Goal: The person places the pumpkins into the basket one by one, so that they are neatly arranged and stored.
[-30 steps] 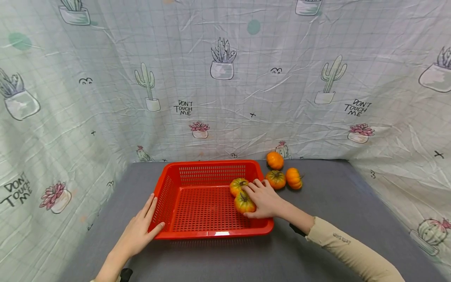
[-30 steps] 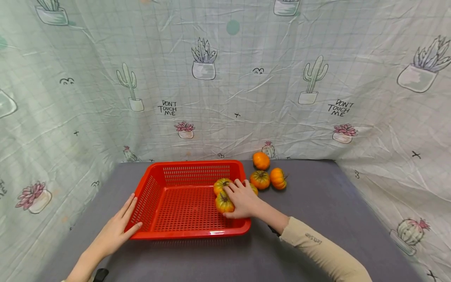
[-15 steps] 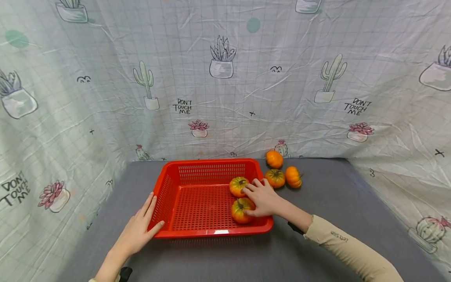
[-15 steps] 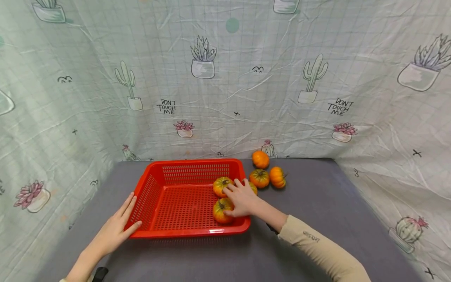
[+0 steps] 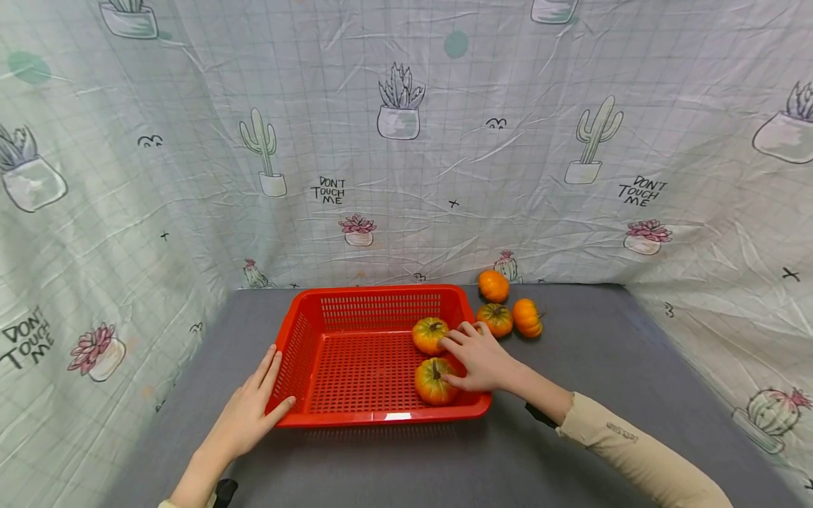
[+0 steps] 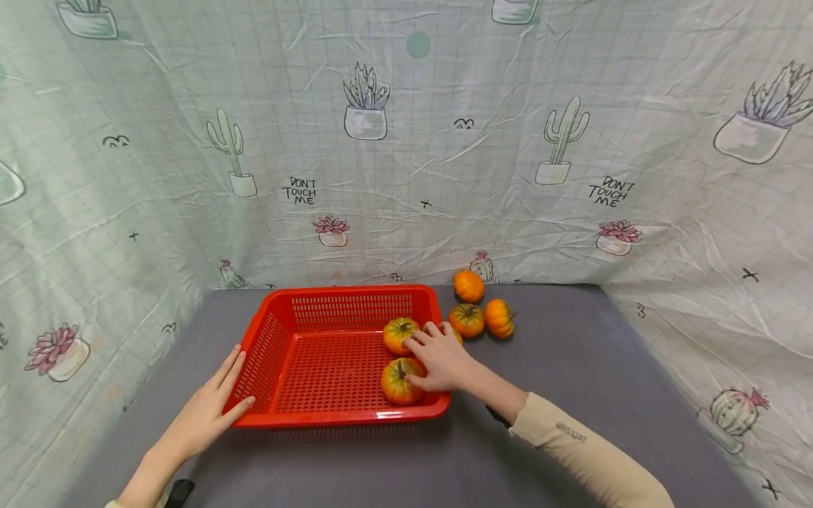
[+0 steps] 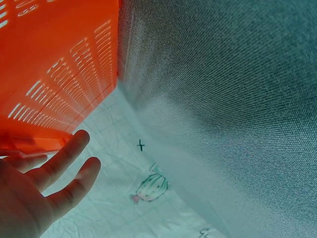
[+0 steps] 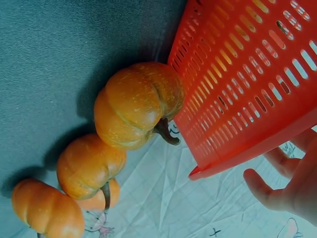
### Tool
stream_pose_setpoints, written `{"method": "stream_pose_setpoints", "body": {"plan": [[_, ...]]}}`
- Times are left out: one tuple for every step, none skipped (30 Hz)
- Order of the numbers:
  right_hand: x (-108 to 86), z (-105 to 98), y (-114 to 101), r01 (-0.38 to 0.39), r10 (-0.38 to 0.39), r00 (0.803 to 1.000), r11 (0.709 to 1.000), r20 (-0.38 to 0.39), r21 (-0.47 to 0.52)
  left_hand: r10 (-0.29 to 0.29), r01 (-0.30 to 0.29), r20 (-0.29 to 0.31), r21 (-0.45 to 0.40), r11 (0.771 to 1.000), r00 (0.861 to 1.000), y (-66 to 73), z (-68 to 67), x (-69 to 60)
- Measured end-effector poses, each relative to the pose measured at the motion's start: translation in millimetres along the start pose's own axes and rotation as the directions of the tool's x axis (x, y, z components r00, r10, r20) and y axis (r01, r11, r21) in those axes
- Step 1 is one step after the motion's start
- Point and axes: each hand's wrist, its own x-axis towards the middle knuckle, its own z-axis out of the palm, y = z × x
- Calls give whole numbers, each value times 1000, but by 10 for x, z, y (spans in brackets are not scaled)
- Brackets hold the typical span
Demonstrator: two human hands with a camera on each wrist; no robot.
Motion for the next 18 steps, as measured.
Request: {"method": "stream_pose_setpoints", "body": {"plan": [[-11, 1, 2, 1, -1, 1000, 1000, -7, 0, 0, 0, 1, 2, 1000, 1000, 0, 1, 1], [-21, 1, 3, 2, -2, 1000, 1000, -13, 2, -1, 1, 1, 1, 1000, 1000, -2, 3, 1], [-30, 1, 5, 3, -3, 1000, 1000, -17, 5, -2, 2, 0, 0, 1000, 1000, -3, 5, 1], [-40, 1, 10, 3, -3, 1000, 1000, -23, 9, -2, 2, -1, 0, 1000, 1000, -4, 8, 4], [-49, 1, 16, 1, 0, 1000, 1000, -25, 10, -2, 2, -3, 0, 1000, 1000, -5, 11, 7], [-58, 0, 21, -1, 1, 1000, 1000, -29, 8, -2, 2, -4, -1, 1000, 1000, -6, 12, 11], [-67, -2, 27, -2, 3, 999, 1000, -36, 9, -1, 1, -5, 0, 1000, 1000, -7, 13, 14], [-76, -5, 33, -4, 5, 999, 1000, -45, 13, 2, -2, -7, -1, 1000, 1000, -7, 12, 17], [-87, -7, 39, -5, 6, 998, 1000, -56, 18, 2, -2, -7, -1, 1000, 1000, -8, 11, 20], [-97, -8, 46, -6, 8, 998, 1000, -68, 26, 3, -3, -7, -2, 1000, 1000, -9, 12, 19], [-108, -11, 51, -5, 8, 997, 999, -79, 35, 4, -4, -8, -5, 1000, 1000, -9, 13, 17], [-118, -8, 58, -3, 7, 996, 999, -91, 50, 5, -5, -9, -7, 1000, 1000, -10, 13, 14], [-129, 0, 68, 1, 6, 995, 998, -104, 66, 5, -5, -10, -9, 1000, 1000, -9, 14, 12], [-141, 9, 77, 3, 7, 993, 997, -118, 82, 7, -7, -12, -11, 1000, 1000, -8, 15, 9], [-153, 18, 87, 6, 7, 991, 995, -133, 99, 6, -7, -14, -12, 1000, 1000, -8, 18, 6], [-165, 28, 94, 8, 9, 989, 993, -149, 114, 7, -7, -16, -13, 1000, 1000, -7, 17, 1], [-178, 37, 101, 10, 11, 986, 992, -164, 129, 8, -8, -19, -14, 1000, 1000, -6, 16, -1], [-189, 49, 109, 13, 14, 983, 989, -182, 144, 8, -9, -21, -14, 1000, 1000, -5, 16, -2]]}}
